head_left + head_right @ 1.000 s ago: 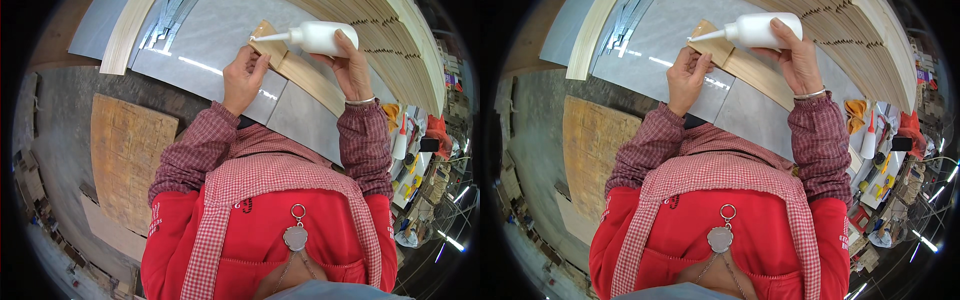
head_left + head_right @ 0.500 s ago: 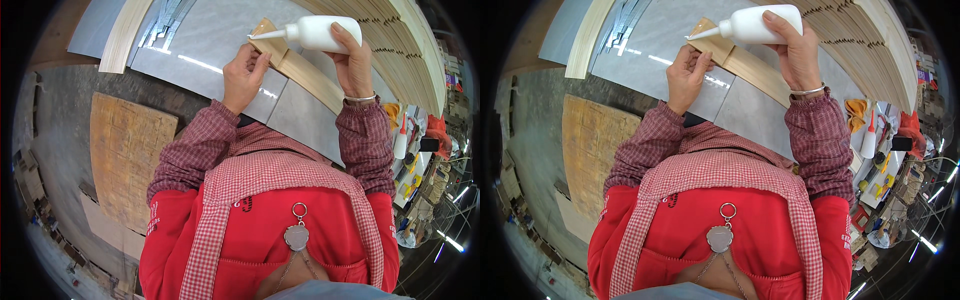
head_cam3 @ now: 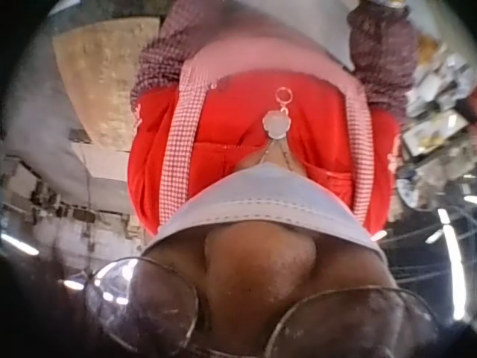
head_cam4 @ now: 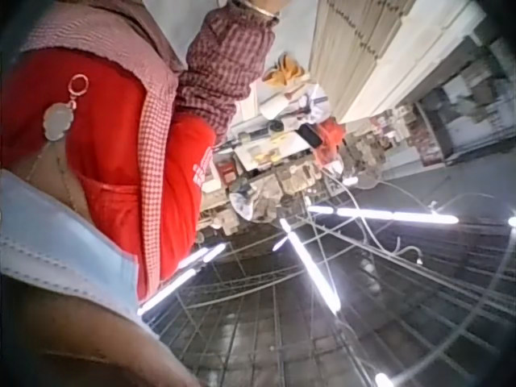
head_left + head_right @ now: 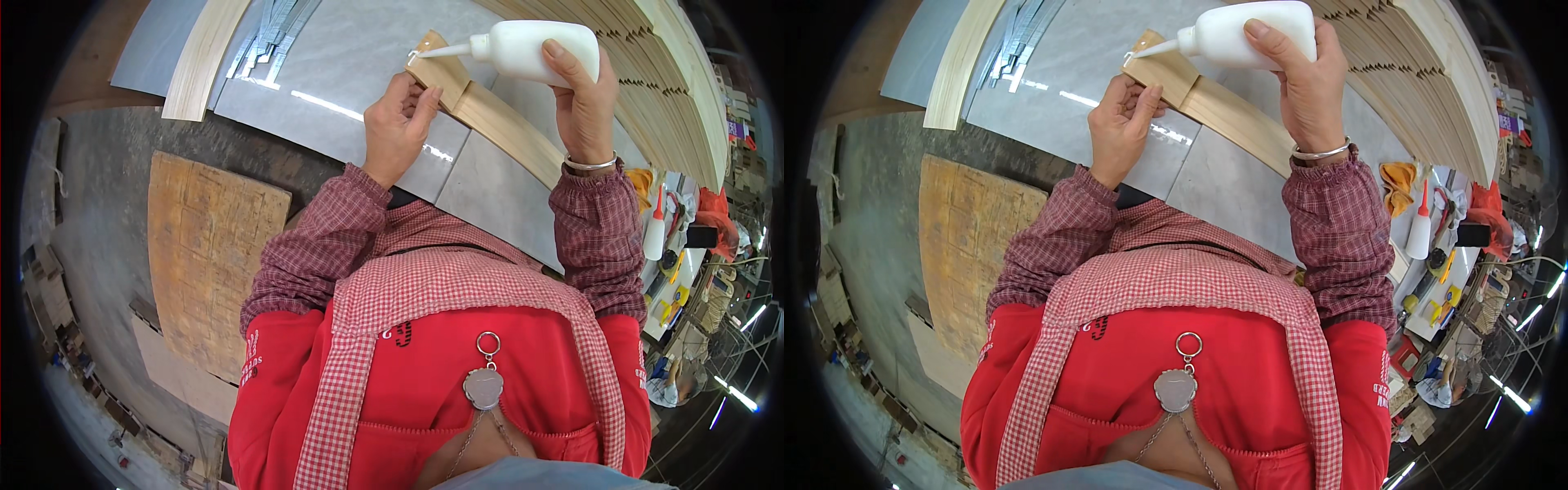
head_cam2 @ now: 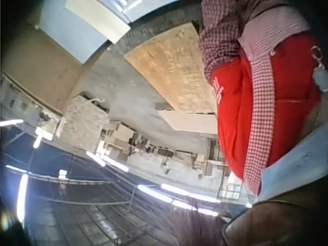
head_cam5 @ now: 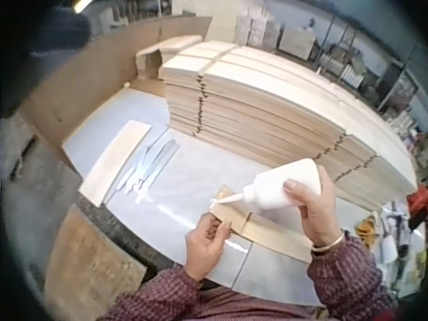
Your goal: Assembling wooden frames by applying glue to slats and securing them with a pneumatic nail gun.
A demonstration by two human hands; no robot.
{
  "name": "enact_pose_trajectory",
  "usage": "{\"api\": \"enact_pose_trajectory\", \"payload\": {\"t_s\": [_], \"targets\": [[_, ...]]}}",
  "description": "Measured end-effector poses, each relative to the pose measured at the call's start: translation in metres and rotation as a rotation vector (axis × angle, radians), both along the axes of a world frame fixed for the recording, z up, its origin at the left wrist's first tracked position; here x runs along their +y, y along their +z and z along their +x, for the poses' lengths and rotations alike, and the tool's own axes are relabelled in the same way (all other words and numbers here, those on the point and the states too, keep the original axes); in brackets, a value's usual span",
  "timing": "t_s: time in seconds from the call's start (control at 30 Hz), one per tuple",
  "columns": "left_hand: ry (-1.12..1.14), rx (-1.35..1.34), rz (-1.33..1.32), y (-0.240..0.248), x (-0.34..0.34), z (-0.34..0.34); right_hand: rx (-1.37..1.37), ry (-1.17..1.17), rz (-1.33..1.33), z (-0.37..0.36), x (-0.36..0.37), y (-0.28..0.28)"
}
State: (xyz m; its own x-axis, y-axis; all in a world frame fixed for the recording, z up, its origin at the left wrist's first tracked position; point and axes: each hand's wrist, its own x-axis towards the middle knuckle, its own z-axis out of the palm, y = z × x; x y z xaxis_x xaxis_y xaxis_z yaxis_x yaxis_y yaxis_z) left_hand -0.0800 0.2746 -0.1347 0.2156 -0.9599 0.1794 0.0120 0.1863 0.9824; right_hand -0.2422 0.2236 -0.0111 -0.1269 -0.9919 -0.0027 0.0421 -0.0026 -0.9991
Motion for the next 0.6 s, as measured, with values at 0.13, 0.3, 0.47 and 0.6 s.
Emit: {"api": "enact_pose_trajectory", "payload": {"t_s": [0.13,0.3,0.47,0.6], "targets": [[-0.009,0.001,0.01,-0.002,0.0,0.0,0.044,-0.038,-0.043,-0.003,-0.002,0.0],[-0.004,0.037,0.013,0.003,0.001,0.0,0.038,0.052,-0.027,0.001,0.008,-0.001],[-0.007,0.02,0.006,0.002,0.0,0.0,0.039,0.003,-0.042,-0.001,0.004,-0.002],[-0.002,0.007,0.008,0.001,0.0,-0.001,0.05,-0.015,-0.055,-0.003,0.001,-0.002]]}}
